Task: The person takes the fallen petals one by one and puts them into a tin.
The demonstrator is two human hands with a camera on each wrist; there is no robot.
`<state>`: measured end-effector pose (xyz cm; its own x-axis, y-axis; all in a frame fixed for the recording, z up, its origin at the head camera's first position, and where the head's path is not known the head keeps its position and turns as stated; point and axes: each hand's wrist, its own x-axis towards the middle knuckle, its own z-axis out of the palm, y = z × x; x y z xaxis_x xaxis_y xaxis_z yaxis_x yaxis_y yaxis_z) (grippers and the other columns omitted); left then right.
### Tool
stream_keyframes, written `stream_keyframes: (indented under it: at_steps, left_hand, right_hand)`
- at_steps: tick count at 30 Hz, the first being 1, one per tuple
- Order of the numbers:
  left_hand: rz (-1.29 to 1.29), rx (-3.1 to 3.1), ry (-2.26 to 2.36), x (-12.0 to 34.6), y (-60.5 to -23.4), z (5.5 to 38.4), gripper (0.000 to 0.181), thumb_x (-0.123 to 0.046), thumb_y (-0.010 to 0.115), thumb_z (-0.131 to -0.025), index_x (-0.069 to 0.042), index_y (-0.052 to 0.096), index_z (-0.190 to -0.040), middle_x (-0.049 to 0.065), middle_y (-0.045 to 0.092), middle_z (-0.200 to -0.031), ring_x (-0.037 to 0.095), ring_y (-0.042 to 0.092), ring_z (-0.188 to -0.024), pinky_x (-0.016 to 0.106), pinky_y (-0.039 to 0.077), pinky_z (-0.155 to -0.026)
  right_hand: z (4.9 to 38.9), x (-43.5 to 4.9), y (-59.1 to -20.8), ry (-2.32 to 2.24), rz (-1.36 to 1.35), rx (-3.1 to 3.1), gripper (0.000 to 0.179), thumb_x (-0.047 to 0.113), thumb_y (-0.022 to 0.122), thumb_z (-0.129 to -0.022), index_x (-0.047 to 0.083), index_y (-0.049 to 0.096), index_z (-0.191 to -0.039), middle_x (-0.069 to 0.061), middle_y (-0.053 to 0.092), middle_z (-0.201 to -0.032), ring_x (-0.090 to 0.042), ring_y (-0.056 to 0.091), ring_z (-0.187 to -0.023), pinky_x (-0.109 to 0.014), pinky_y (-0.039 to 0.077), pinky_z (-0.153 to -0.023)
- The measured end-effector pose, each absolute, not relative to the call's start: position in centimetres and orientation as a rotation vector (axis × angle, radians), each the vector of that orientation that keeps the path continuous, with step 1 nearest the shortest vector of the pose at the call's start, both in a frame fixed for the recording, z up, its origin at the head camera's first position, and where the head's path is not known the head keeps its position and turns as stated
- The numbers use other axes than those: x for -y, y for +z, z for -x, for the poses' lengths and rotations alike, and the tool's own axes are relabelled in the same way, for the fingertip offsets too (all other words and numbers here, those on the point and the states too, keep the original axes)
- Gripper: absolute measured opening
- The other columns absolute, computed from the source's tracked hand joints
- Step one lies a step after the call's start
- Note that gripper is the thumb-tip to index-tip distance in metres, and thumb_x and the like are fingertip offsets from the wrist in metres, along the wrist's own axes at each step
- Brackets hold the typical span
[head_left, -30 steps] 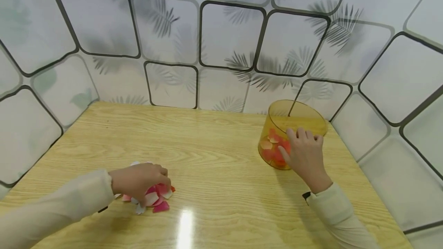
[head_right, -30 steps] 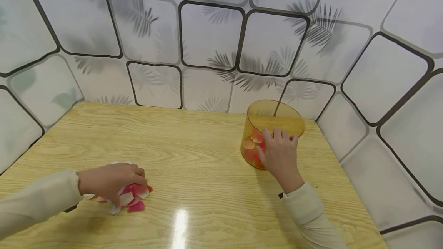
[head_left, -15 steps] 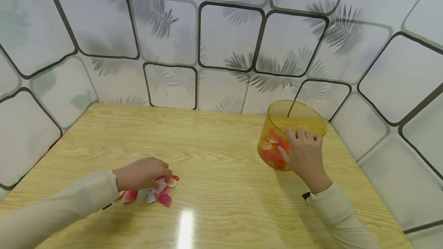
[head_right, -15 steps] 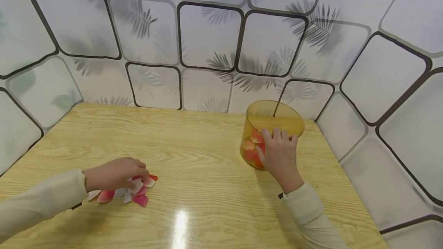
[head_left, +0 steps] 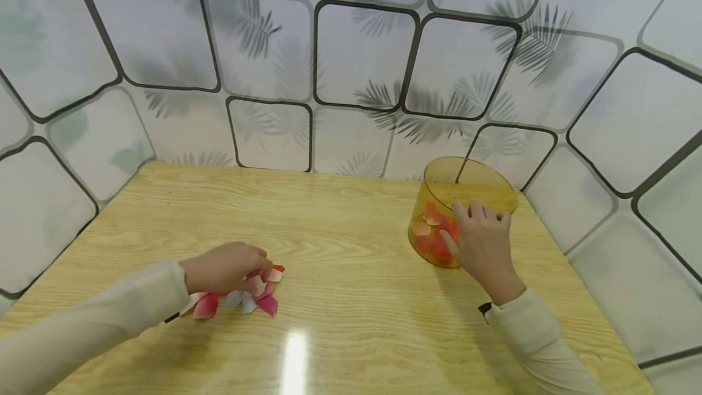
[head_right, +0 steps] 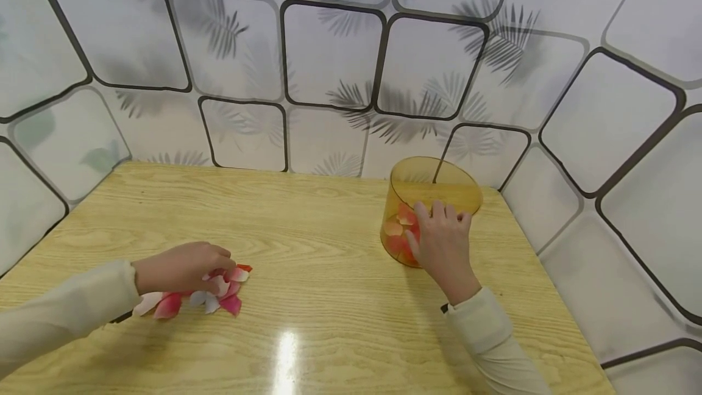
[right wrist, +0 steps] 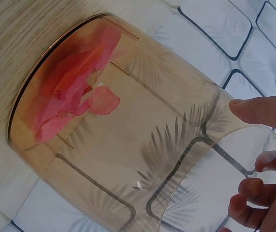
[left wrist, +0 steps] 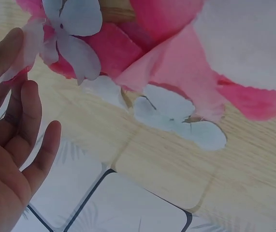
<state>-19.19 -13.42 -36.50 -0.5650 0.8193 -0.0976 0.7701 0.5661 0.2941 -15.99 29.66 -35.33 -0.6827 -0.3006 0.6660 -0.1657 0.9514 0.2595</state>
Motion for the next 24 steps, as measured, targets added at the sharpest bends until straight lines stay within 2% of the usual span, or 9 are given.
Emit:
stream_keyframes:
  at_steps: [6,12,20,24]
  left_hand:
    - [-1.370,-2.602,0.296,13.4,-36.1,19.6,0.018,-0.013,0.076,-0.076,-0.021,0.060,-0.078,-0.013,0.049,-0.068,0.001,0.039,-0.061,0.019,0.036,-0.058]
    - [-1.418,-2.605,0.263,13.4,-36.2,20.0,0.019,-0.020,0.080,-0.073,-0.017,0.061,-0.078,-0.013,0.052,-0.068,0.002,0.047,-0.062,0.018,0.041,-0.060]
    - [-1.414,-2.566,0.276,12.1,-36.9,19.4,0.010,-0.019,0.074,-0.080,-0.018,0.064,-0.084,-0.010,0.059,-0.076,0.004,0.053,-0.067,0.020,0.046,-0.064]
    - [-1.457,-2.554,0.211,10.5,-37.1,18.7,0.016,-0.021,0.074,-0.080,-0.018,0.064,-0.092,-0.008,0.060,-0.082,0.004,0.053,-0.070,0.022,0.047,-0.066]
  right_hand:
    - [16.1,-29.6,-35.2,-0.226,-0.328,2.329,0.050,0.032,0.082,-0.065,0.002,0.054,-0.093,-0.017,0.052,-0.074,-0.036,0.051,-0.061,-0.044,0.031,-0.056]
    - [16.1,-29.5,-35.2,-0.220,-0.327,2.344,0.048,0.032,0.081,-0.067,0.002,0.054,-0.093,-0.017,0.053,-0.075,-0.036,0.051,-0.063,-0.044,0.031,-0.057]
    - [16.0,-29.5,-35.3,-0.204,-0.320,2.351,0.048,0.032,0.081,-0.067,0.003,0.055,-0.095,-0.018,0.054,-0.077,-0.037,0.052,-0.064,-0.045,0.032,-0.057]
    - [16.0,-29.5,-35.2,-0.200,-0.318,2.357,0.047,0.031,0.080,-0.068,0.002,0.054,-0.094,-0.018,0.054,-0.078,-0.037,0.052,-0.065,-0.045,0.032,-0.057]
